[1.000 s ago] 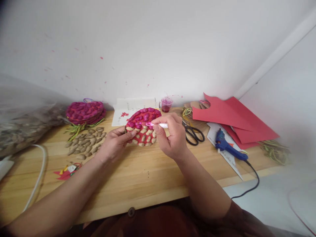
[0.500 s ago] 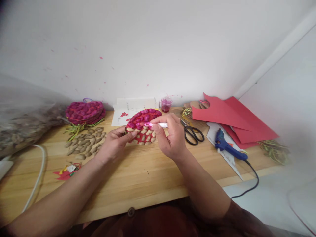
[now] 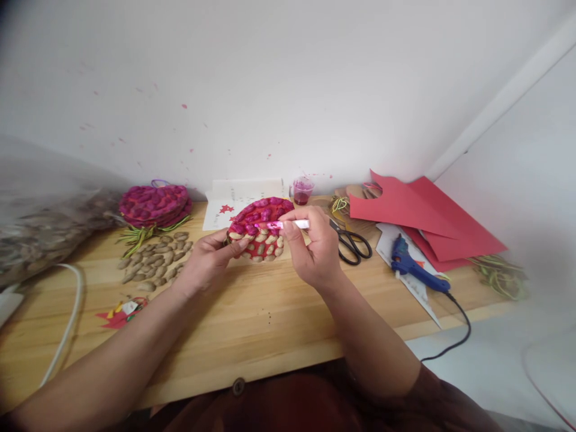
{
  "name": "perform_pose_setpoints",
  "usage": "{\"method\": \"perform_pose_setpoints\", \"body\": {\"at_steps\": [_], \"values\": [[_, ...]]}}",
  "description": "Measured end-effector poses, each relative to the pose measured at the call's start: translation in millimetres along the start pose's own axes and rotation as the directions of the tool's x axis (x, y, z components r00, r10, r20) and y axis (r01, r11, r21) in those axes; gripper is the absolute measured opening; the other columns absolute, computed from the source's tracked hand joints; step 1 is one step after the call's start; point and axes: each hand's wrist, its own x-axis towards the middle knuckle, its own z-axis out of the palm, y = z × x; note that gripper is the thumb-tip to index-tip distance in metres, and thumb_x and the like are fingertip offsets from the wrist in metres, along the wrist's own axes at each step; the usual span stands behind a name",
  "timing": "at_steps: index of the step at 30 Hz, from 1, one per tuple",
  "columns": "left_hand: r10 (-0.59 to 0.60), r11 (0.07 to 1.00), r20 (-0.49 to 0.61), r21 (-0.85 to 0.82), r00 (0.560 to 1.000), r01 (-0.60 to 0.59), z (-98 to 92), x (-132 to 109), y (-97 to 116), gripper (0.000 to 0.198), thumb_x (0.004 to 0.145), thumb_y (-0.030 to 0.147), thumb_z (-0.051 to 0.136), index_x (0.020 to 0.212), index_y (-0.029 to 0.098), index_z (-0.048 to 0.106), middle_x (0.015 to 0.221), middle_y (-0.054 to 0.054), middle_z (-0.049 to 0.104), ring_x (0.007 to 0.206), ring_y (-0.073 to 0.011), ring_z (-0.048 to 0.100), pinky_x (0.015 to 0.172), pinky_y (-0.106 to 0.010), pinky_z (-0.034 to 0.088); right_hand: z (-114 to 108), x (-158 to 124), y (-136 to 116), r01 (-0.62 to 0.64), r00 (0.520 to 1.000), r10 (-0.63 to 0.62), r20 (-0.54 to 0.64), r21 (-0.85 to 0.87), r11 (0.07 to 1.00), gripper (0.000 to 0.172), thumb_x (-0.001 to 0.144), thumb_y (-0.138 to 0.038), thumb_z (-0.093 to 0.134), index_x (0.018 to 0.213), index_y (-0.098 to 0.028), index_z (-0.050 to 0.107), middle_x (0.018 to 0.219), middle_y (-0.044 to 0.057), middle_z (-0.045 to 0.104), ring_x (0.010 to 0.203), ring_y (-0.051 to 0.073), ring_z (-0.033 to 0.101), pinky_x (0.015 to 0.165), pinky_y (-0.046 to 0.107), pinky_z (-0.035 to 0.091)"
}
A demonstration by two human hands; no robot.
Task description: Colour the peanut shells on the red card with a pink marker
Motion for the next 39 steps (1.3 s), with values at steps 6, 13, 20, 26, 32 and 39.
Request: {"method": "perform_pose_setpoints", "body": {"at_steps": [6,13,20,26,32,39], "values": [[-0.010,1.000,0.037,-0.014,0.999,0.010,-2.0,1.6,-5.7,0.026,0.073,0.041,0.092,0.079,0.018,0.080,0.078,-0.003,0.072,0.076,-0.0188,0.062,0.077,-0.032,0.050,2.0,0.8,0.2,-0.066,0.998,0.064,0.023,0.099,0.993,0.016,0.103,-0.038,0.062,0.106,-0.024,0.069,0.090,0.002,0.077,0.076,0.016,0.074,0.076,0.034,0.056],[-0.046,0.991,0.037,-0.123,0.998,0.050,-0.5,1.5,-7.6,0.024,0.074,0.039,0.092,0.079,0.018,0.080,0.078,-0.003,0.072,0.076,-0.0181,0.063,0.081,-0.033,0.052,2.5,0.5,-1.5,-0.044,0.999,0.044,0.005,0.120,0.992,0.016,0.103,-0.038,0.061,0.106,-0.023,0.069,0.090,0.002,0.077,0.075,0.015,0.073,0.078,0.034,0.056],[-0.042,0.994,-0.007,-0.104,0.999,0.041,-1.1,1.7,-6.7,0.028,0.070,0.040,0.094,0.071,0.018,0.077,0.069,0.000,0.065,0.065,-0.0138,0.052,0.067,-0.028,0.044,2.0,-1.1,-0.6,-0.043,0.999,0.043,-0.010,0.043,0.998,0.016,0.103,-0.038,0.062,0.104,-0.024,0.069,0.087,0.002,0.077,0.079,0.018,0.073,0.082,0.038,0.057],[-0.047,0.992,0.022,-0.120,0.999,0.049,-0.8,1.4,-7.8,0.026,0.072,0.039,0.093,0.077,0.018,0.079,0.078,-0.003,0.072,0.075,-0.0175,0.061,0.078,-0.032,0.050,2.6,-1.4,1.6,-0.032,0.999,0.032,0.000,0.052,0.998,0.017,0.103,-0.039,0.061,0.107,-0.025,0.070,0.089,0.003,0.077,0.081,0.019,0.073,0.077,0.036,0.057],[-0.052,0.991,0.014,-0.122,0.999,0.054,0.1,1.3,-5.4,0.026,0.070,0.039,0.093,0.073,0.018,0.078,0.074,-0.002,0.071,0.070,-0.0155,0.057,0.072,-0.030,0.047,1.5,-0.6,-1.3,-0.009,1.000,0.009,-0.010,0.009,1.000,0.015,0.103,-0.037,0.061,0.103,-0.025,0.070,0.087,0.002,0.075,0.081,0.018,0.071,0.079,0.037,0.055],[-0.053,0.993,0.006,-0.108,0.999,0.053,-2.7,1.8,-8.7,0.027,0.072,0.038,0.092,0.069,0.018,0.074,0.071,-0.001,0.066,0.067,-0.0140,0.051,0.068,-0.028,0.042,1.3,-1.4,0.3,-0.002,1.000,0.002,0.012,-0.005,1.000,0.013,0.102,-0.035,0.062,0.104,-0.025,0.070,0.085,0.002,0.075,0.085,0.020,0.072,0.080,0.038,0.055]]}}
